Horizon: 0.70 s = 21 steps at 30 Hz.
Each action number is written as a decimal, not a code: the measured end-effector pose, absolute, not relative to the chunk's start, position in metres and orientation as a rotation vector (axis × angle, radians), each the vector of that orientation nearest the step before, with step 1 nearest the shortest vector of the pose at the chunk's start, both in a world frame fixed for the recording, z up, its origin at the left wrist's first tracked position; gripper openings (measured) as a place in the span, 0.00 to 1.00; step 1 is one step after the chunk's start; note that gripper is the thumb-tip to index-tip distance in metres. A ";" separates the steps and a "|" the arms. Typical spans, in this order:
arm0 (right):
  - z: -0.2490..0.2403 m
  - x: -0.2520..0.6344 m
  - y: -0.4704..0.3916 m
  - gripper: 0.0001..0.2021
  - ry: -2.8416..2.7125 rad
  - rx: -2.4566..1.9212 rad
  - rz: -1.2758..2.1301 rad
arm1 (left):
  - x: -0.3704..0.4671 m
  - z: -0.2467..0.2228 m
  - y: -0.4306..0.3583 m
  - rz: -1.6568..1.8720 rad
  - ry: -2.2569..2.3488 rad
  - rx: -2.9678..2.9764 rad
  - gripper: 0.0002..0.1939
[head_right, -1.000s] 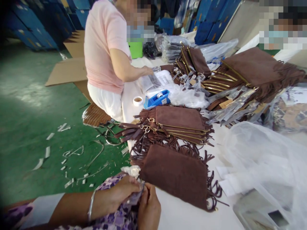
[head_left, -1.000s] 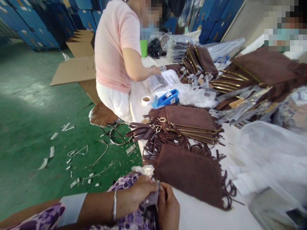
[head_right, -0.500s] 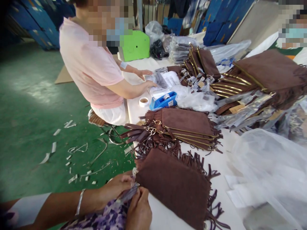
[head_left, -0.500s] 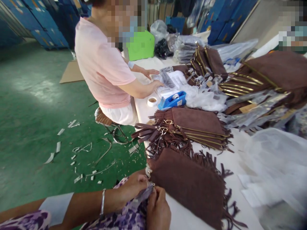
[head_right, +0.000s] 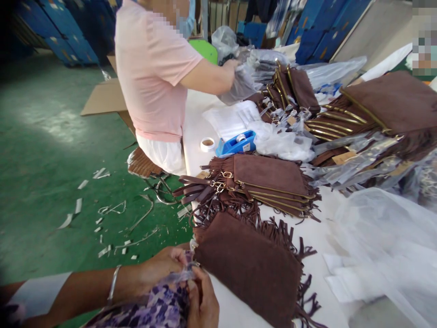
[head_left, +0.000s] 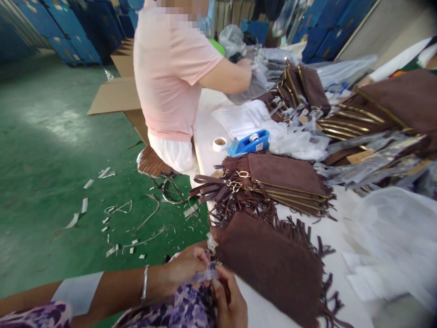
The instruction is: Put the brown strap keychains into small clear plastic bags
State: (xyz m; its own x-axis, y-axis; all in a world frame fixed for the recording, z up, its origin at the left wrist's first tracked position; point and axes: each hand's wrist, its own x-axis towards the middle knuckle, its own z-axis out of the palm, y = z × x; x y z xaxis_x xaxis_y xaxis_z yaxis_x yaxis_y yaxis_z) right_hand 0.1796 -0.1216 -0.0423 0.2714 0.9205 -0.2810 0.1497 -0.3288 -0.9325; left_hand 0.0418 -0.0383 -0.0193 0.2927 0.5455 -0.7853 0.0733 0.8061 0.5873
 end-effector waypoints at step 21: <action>-0.026 0.167 -0.100 0.17 -1.380 -1.856 0.897 | 0.036 -0.025 -0.031 0.167 1.049 1.032 0.23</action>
